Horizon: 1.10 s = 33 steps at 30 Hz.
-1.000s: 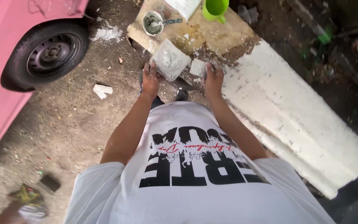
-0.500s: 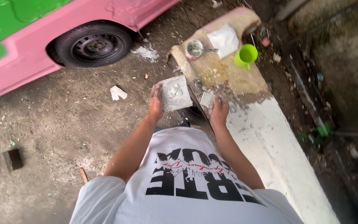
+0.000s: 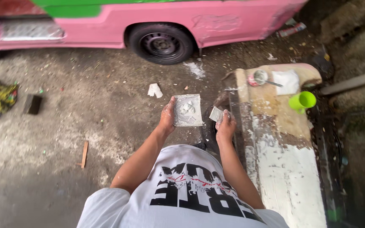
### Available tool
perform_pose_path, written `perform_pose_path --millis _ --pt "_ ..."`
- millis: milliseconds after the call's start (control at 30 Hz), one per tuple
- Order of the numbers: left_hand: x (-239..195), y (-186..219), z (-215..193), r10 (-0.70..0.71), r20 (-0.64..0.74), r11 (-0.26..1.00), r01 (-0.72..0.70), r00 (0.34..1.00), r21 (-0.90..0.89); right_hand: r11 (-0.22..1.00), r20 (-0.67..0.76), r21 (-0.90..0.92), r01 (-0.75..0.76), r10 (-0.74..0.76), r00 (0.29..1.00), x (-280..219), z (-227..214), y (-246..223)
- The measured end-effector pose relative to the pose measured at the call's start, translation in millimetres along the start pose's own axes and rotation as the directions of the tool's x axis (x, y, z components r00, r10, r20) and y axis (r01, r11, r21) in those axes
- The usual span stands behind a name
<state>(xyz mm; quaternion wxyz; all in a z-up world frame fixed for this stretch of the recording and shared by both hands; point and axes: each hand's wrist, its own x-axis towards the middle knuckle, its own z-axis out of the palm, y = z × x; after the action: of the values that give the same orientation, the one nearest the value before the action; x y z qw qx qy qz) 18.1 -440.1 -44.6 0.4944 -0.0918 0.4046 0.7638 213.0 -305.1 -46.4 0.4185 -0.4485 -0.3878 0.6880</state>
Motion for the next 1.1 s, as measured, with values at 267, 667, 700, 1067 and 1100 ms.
perform_pose_path --millis 267,667,700,1067,1100 --pt "-92 55 -103 0.114 -0.064 0.991 -0.118 0.991 -0.062 0.99 0.253 0.089 -0.11 0.085 0.964 -90 56 21" --pt "-196 87 -157 0.157 -0.167 0.97 -0.184 0.973 -0.159 0.997 0.418 0.05 -0.055 0.029 0.908 -158 75 41" --pt "-201 87 -158 0.158 -0.173 0.97 -0.186 0.972 -0.157 0.998 0.422 0.027 -0.048 0.032 0.906 -161 76 42" --pt "-231 69 -143 0.198 -0.071 0.954 -0.209 0.978 -0.214 0.999 0.4 0.016 -0.047 0.036 0.916 -196 59 33" --pt "-233 66 -142 0.209 -0.047 0.95 -0.214 0.977 -0.229 0.999 0.413 0.017 -0.043 0.032 0.91 -201 52 31"
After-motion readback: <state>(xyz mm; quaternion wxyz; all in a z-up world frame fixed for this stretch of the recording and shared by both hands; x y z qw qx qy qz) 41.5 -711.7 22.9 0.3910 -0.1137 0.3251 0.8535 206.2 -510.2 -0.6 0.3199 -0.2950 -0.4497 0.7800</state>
